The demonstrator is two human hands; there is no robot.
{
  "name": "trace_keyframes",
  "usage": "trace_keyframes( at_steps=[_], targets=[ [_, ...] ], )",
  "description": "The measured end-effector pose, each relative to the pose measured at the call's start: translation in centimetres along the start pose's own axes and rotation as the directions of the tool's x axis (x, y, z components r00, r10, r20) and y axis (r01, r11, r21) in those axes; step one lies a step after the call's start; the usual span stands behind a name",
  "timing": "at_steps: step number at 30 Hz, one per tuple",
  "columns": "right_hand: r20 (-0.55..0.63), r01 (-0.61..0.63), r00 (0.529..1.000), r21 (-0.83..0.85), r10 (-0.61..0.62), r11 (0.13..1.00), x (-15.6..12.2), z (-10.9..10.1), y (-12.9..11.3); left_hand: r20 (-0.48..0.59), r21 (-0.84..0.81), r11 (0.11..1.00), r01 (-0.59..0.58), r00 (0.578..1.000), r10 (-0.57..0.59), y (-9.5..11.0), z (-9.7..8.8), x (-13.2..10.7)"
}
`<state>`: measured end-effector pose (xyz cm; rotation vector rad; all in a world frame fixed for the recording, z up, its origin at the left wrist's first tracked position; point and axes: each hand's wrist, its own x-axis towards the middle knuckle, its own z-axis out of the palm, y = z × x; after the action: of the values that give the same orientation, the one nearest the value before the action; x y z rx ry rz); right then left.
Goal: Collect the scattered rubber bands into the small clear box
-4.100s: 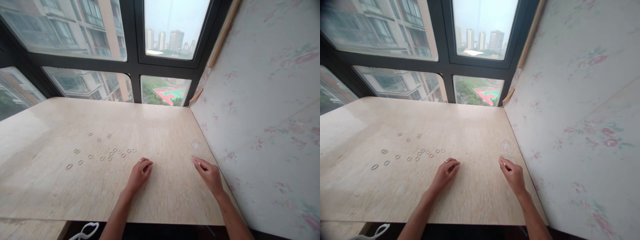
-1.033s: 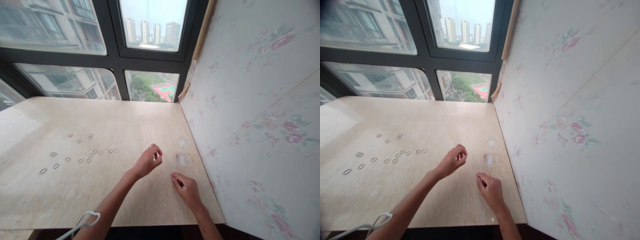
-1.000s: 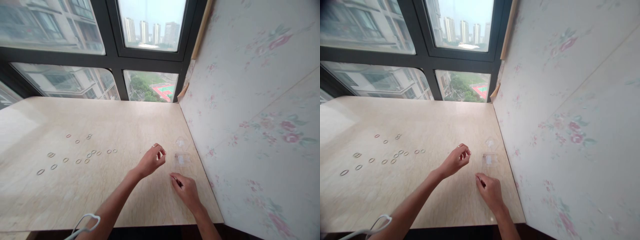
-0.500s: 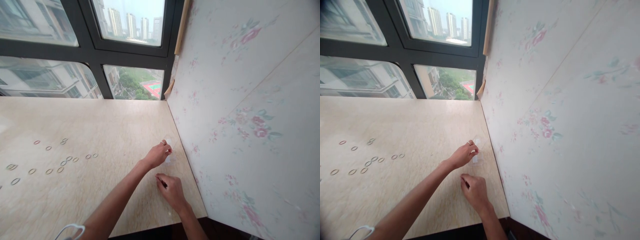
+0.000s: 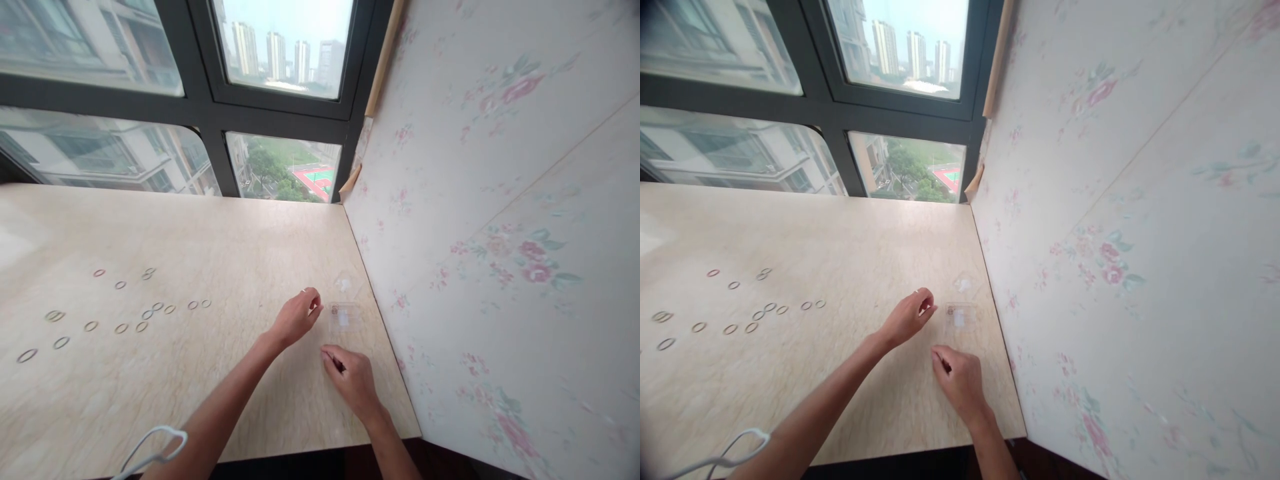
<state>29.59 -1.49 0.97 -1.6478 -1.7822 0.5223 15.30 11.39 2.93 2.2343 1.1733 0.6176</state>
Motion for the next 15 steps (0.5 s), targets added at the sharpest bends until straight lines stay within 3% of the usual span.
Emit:
trace_keyframes(
  at_steps=[4, 8, 12, 15],
  targets=[
    [-0.012, -0.016, 1.000, 0.023, 0.016, 1.000, -0.1, 0.1, 0.2, -0.082, 0.081, 0.992, 0.099, 0.992, -0.092, -2.4, -1.2, -3.0],
    [0.025, -0.091, 0.996, 0.218, 0.088, 0.972, 0.5, 0.7, -1.2, -0.096, 0.091, 0.991, 0.093, 0.992, -0.085, -3.9, -1.4, -5.8],
    [0.069, -0.045, 0.997, 0.324, 0.024, 0.945, 2.8, 2.1, -5.1, -0.114, 0.000, 0.998, 0.065, 0.991, -0.065, -4.2, -0.7, -8.1],
    [0.106, 0.016, 0.993, 0.375, -0.060, 0.927, 6.0, 3.8, -8.9, -0.153, -0.168, 0.983, 0.069, 0.984, -0.095, -4.0, -0.3, -9.1]
  ],
)
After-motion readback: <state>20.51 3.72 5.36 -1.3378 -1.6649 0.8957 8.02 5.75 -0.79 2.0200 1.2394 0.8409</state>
